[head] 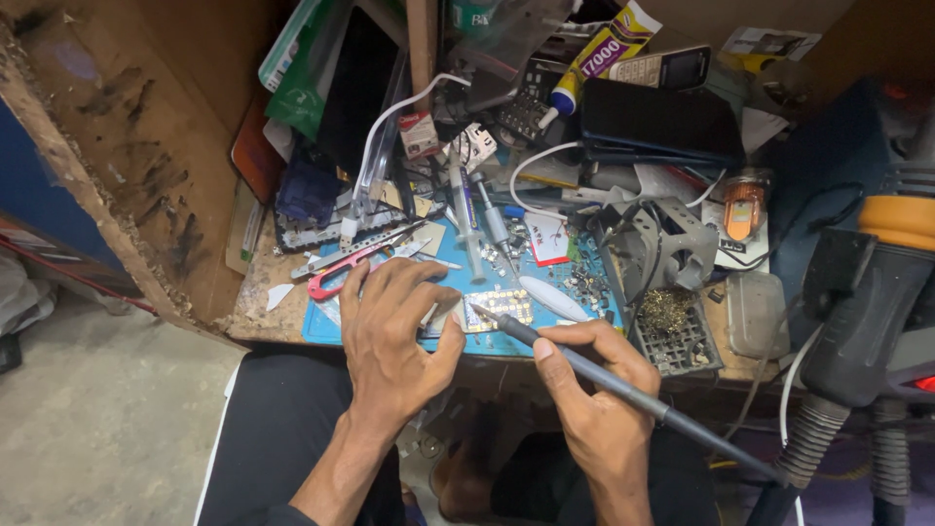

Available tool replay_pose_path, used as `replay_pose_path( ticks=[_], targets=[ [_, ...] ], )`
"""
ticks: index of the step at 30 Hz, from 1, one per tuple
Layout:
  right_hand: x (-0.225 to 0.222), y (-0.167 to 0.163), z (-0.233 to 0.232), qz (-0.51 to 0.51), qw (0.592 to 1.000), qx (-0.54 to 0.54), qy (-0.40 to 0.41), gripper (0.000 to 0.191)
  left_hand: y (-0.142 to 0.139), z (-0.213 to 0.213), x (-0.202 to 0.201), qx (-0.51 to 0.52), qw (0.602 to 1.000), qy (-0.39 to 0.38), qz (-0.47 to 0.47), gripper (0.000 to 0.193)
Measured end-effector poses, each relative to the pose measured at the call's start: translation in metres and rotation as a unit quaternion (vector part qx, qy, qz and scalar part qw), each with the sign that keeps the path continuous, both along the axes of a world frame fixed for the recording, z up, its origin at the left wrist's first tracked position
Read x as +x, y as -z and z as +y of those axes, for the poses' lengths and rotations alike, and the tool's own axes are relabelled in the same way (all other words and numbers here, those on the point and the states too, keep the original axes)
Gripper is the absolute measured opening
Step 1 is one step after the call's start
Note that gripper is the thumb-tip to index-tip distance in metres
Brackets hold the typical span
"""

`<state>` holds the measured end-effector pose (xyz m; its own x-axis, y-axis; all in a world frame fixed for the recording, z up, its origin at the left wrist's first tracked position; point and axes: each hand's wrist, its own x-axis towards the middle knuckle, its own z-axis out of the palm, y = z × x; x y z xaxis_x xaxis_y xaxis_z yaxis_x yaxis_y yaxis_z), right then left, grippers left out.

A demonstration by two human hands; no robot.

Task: The person disassembles a beige Samsung mobile phone, removes the back cover and battery, and uses a screwdriver to unscrew the casing. They then handle a separate circuit board, using a soldering iron to work on its components.

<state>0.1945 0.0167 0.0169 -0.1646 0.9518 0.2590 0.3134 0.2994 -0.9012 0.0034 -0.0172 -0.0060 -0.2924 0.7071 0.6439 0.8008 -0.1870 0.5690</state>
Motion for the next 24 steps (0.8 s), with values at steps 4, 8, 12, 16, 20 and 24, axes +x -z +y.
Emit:
replay_pose_path(
  ticks=[4,8,12,16,20,24],
  targets=[
    [-0.0005,0.0006,0.0007,0.006,0.999,-0.031,0.013,0.012,0.0,-0.0003,0.0,0.001,1.0,-0.001,-0.001,0.015],
    [-0.0003,0.0002,0.0002,-0.002,1.0,-0.006,0.004,0.012,0.0004,-0.0001,-0.0001,0.0,1.0,-0.003,0.0,0.015],
    [-0.0008,-0.0001,0.0001,0.002,1.0,0.001,0.003,0.012,0.0005,0.0003,0.0,-0.001,1.0,-0.004,0.0,0.015],
    [-0.0011,-0.0005,-0.0001,-0.007,1.0,-0.018,0.01,0.013,0.0001,0.0001,0.0002,-0.002,1.0,-0.003,-0.001,0.015],
    [-0.0017,-0.0006,0.0,0.003,1.0,-0.013,0.003,0.013,-0.0003,0.0,0.0003,-0.003,1.0,-0.003,-0.003,0.014],
    [-0.0023,-0.0007,-0.0001,0.007,1.0,-0.018,0.003,0.013,-0.0003,-0.0001,0.0004,-0.002,1.0,-0.002,-0.004,0.014]
  ],
)
